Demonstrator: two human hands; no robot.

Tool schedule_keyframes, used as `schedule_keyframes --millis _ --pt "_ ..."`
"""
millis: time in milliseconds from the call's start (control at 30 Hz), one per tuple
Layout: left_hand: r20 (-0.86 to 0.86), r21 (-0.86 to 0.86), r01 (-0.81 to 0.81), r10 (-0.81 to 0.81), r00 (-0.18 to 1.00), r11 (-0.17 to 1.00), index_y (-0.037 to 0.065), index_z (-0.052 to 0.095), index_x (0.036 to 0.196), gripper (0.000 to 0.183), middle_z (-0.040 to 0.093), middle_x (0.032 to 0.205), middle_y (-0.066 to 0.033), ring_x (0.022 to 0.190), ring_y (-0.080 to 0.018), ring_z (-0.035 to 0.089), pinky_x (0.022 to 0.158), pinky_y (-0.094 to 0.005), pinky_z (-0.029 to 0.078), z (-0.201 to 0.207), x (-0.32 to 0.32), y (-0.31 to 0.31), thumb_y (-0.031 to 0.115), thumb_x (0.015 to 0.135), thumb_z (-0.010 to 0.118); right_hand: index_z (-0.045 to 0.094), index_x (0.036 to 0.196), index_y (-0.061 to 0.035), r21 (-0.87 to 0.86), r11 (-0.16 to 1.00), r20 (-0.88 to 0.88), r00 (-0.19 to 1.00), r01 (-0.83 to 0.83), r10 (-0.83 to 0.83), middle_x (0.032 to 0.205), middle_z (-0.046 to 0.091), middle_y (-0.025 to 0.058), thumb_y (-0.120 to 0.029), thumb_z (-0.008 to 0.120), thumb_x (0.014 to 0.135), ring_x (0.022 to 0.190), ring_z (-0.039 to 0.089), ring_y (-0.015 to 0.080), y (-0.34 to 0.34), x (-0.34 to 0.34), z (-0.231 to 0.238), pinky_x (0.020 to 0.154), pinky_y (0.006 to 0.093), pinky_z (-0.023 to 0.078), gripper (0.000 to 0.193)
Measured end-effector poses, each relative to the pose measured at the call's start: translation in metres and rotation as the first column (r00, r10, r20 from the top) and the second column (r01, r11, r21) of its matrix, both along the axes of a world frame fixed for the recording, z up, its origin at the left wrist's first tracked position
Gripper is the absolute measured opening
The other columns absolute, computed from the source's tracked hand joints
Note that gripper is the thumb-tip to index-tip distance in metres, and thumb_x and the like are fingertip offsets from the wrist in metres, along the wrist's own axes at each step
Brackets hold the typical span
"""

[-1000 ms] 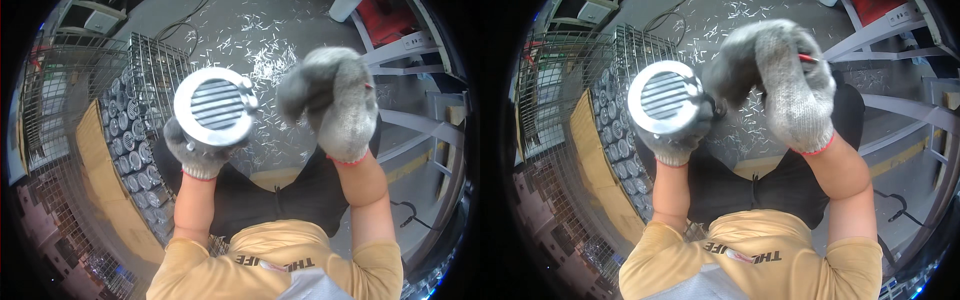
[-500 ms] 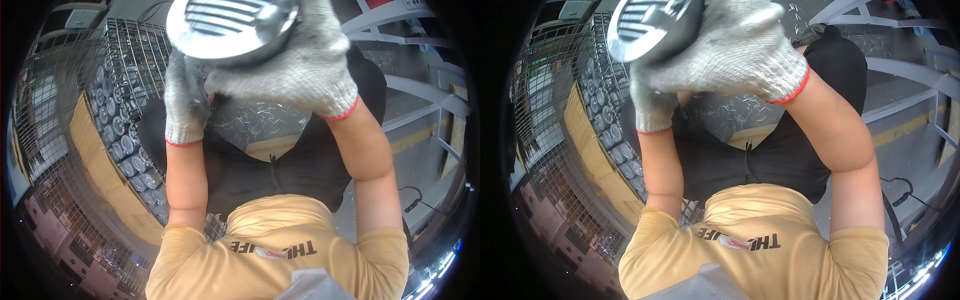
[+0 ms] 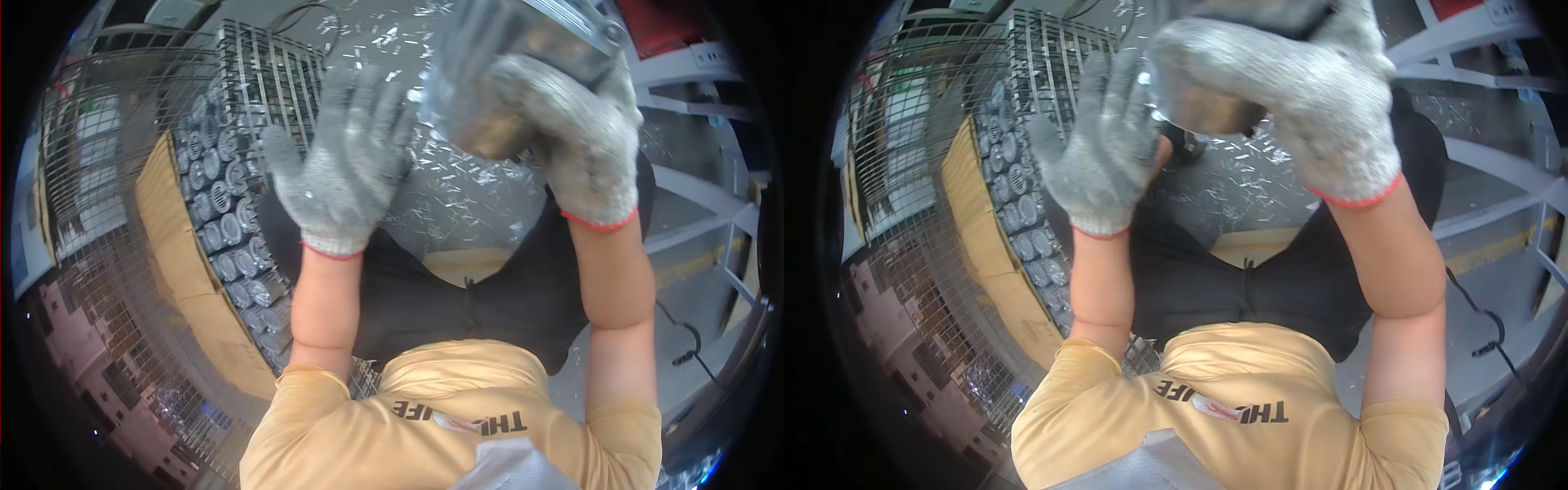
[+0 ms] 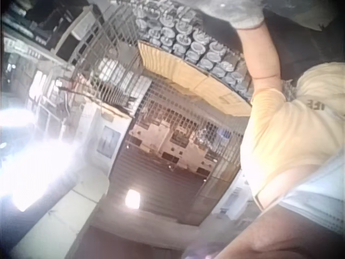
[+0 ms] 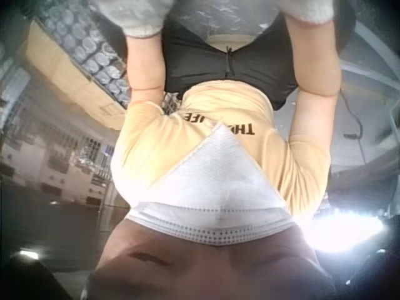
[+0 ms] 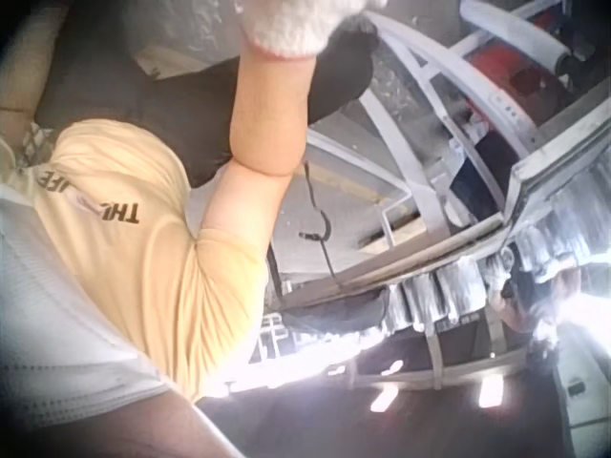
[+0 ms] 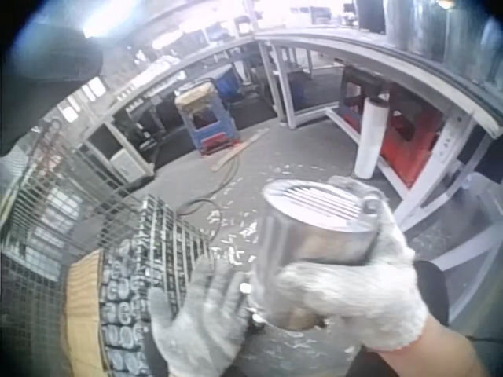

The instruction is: Deburring the edges of a metal cylindrical housing using a hand scraper tool.

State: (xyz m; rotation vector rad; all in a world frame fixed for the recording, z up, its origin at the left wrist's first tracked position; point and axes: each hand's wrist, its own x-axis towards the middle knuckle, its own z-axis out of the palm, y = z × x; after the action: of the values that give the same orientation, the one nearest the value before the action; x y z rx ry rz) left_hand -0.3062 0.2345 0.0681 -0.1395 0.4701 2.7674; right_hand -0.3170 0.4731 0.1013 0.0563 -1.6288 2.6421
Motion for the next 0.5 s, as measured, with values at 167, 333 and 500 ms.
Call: schedule_keyframes --millis 167,333,500 --pt "-0.092 0.07 0.029 -0.023 0.996 0.997 0.017 0.017 0.163 0.089 0.02 0.169 -0.0125 0.149 -0.0337 0.033 0.111 -0.0539 0.043 -0.002 0.002 0.003 0.069 0.097 0.046 0.065 0.117 0.0023 0.016 0.997 0.119 0.99 0.074 -0.075 0.107 0.071 0.0115 -0.006 0.071 0.087 0.098 0.069 0.022 -0.002 0.003 -0.004 0.09 0.0361 0.056 0.031" --pt "-0.337 -0.476 -0.164 -0.007 0.942 0.864 0.003 0.039 0.153 0.068 0.05 0.146 -0.0194 0.131 -0.0307 0.052 0.107 -0.0453 0.043 -0.013 0.002 0.0 0.039 0.098 0.055 0.069 0.113 0.0005 -0.155 0.985 0.139 0.989 0.069 -0.047 0.108 0.07 0.0098 -0.008 0.07 0.089 0.101 0.067 0.0214 -0.01 -0.006 -0.001 0.093 0.0356 0.054 0.025" --pt "-0.338 -0.449 -0.378 0.238 0.911 0.81 0.008 0.04 0.152 0.069 0.052 0.145 -0.0145 0.117 -0.0245 0.064 0.072 -0.0234 0.054 -0.003 -0.002 0.024 -0.01 0.089 0.06 0.069 0.114 0.001 -0.294 0.953 0.211 0.977 0.068 -0.005 0.109 0.07 0.0092 -0.01 0.069 0.09 0.105 0.065 0.0203 -0.008 -0.006 -0.001 0.096 0.0344 0.052 0.026"
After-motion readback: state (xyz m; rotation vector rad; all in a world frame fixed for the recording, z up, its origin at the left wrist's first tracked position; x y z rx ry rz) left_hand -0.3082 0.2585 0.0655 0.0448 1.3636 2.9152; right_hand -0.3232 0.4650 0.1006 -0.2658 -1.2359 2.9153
